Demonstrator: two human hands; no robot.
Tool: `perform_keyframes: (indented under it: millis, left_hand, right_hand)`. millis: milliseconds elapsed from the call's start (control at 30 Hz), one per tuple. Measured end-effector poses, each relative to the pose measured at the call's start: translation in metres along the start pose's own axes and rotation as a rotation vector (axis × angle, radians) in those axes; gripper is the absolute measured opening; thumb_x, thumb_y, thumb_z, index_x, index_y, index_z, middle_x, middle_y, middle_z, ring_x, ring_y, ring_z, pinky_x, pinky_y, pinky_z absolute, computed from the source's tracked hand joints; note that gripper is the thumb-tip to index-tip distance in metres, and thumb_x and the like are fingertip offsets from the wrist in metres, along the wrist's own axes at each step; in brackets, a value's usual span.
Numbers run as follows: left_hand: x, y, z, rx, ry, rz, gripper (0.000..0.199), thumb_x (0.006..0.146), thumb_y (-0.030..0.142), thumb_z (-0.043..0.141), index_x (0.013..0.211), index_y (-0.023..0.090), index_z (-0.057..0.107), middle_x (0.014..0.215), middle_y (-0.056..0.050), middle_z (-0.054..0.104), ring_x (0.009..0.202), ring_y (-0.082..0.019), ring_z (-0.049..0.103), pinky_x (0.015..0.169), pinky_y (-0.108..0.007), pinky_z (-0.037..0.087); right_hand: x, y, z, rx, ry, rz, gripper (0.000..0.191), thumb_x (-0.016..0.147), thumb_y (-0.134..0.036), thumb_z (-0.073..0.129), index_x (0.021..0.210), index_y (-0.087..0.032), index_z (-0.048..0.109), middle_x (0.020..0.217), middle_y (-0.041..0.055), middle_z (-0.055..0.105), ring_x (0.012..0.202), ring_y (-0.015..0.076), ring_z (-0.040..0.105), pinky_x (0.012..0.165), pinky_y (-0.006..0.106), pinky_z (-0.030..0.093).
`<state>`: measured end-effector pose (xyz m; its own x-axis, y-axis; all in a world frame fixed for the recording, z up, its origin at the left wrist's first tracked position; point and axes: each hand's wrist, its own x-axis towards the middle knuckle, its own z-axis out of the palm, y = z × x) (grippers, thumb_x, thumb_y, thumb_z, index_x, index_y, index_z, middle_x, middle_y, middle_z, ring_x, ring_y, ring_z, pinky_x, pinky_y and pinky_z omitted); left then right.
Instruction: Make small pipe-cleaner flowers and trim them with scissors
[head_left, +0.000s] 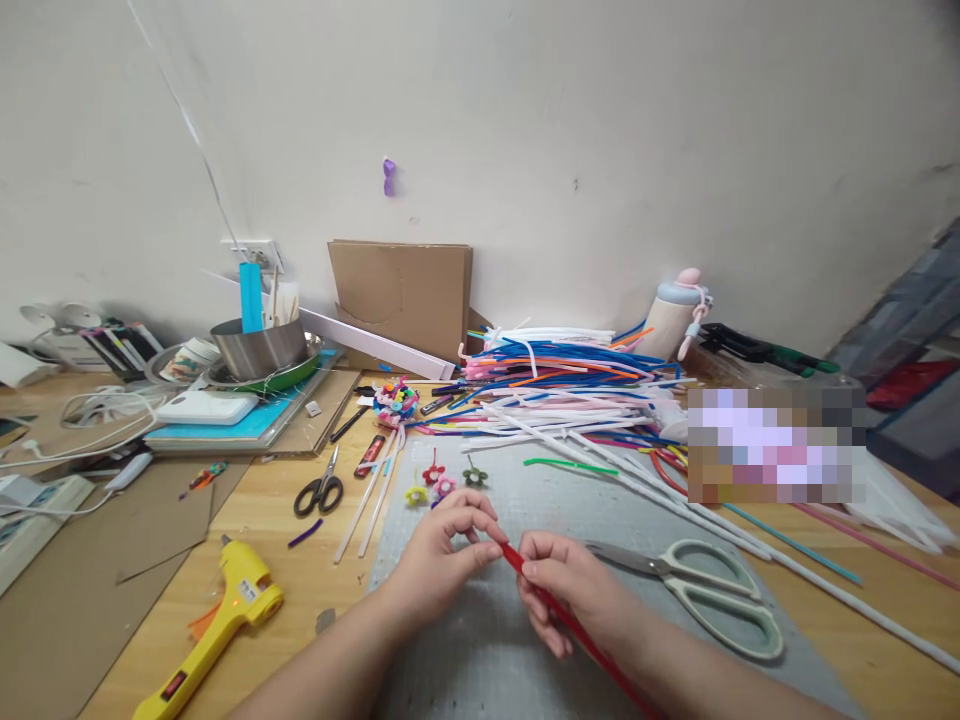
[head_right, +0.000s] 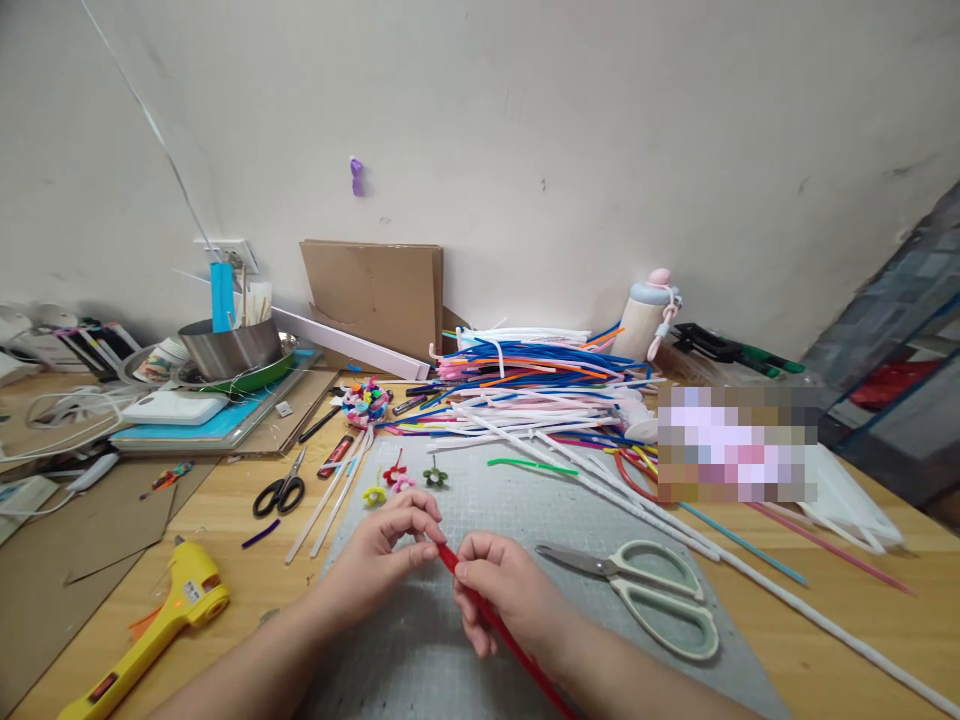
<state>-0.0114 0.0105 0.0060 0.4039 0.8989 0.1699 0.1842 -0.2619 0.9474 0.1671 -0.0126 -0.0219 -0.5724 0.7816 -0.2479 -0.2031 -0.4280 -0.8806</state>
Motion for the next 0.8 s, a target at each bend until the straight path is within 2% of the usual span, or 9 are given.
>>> perform_keyframes:
  millis: [133,300,400,500,567,667,800]
  left_hand:
    - [0.001,0.0,-0.003,-0.001,-0.003,0.009,0.009,0.075,0.026,0.064,0.073,0.018,0.066,0.09,-0.005,0.055,0.09,-0.019,0.053,0.086,-0.035,0.038]
    - [0.006,0.005,-0.02,0.049,0.055,0.054,0.012,0.077,0.029,0.062,0.073,0.018,0.065,0.084,-0.004,0.057,0.088,-0.019,0.053,0.086,-0.034,0.038]
    - [0.008,0.005,-0.024,-0.051,0.084,-0.025,0.013,0.075,0.031,0.064,0.077,0.017,0.065,0.086,-0.004,0.058,0.089,-0.018,0.053,0.084,-0.032,0.039]
    - [0.007,0.001,-0.017,-0.293,0.122,-0.184,0.028,0.072,0.034,0.067,0.094,0.018,0.063,0.087,-0.004,0.059,0.081,-0.016,0.054,0.073,-0.028,0.042]
    - [0.005,-0.003,-0.008,-0.448,0.082,-0.254,0.039,0.069,0.034,0.071,0.102,0.017,0.06,0.085,-0.003,0.058,0.073,-0.013,0.053,0.064,-0.025,0.041]
    - [0.0,-0.006,0.005,-0.552,-0.036,-0.304,0.038,0.065,0.034,0.074,0.095,0.015,0.061,0.077,-0.001,0.057,0.063,-0.01,0.05,0.057,-0.022,0.038]
    - [-0.002,-0.002,0.011,-0.493,-0.106,-0.325,0.027,0.069,0.037,0.071,0.074,0.013,0.061,0.062,0.001,0.054,0.055,-0.008,0.045,0.056,-0.022,0.034]
  right_hand:
    - [-0.001,-0.002,0.001,0.008,0.004,0.014,0.026,0.075,-0.04,0.055,0.071,-0.018,0.042,0.048,-0.0068,0.051,0.031,0.0061,0.047,0.03,0.014,0.027]
    - [-0.003,-0.007,0.003,0.033,0.012,0.022,0.027,0.077,-0.041,0.056,0.073,-0.018,0.044,0.049,-0.0062,0.053,0.032,0.0054,0.046,0.029,0.014,0.025]
    - [-0.004,-0.008,0.003,0.012,0.036,0.011,0.03,0.076,-0.042,0.058,0.071,-0.018,0.042,0.049,-0.0071,0.051,0.032,0.0047,0.045,0.03,0.014,0.026]
    - [-0.004,-0.007,0.003,-0.017,0.075,-0.027,0.031,0.077,-0.045,0.057,0.07,-0.018,0.041,0.048,-0.0077,0.05,0.031,0.0044,0.043,0.031,0.014,0.027]
    - [-0.003,-0.006,0.003,-0.026,0.098,-0.047,0.032,0.077,-0.046,0.057,0.07,-0.019,0.041,0.048,-0.0079,0.05,0.03,0.0043,0.042,0.03,0.014,0.026]
    - [-0.001,-0.003,0.002,-0.052,0.103,-0.049,0.031,0.077,-0.045,0.056,0.07,-0.018,0.042,0.047,-0.0074,0.051,0.031,0.0046,0.043,0.03,0.014,0.026]
    - [-0.001,-0.001,0.002,-0.095,0.09,-0.037,0.03,0.078,-0.044,0.054,0.071,-0.018,0.044,0.048,-0.0073,0.051,0.031,0.0045,0.044,0.031,0.014,0.026]
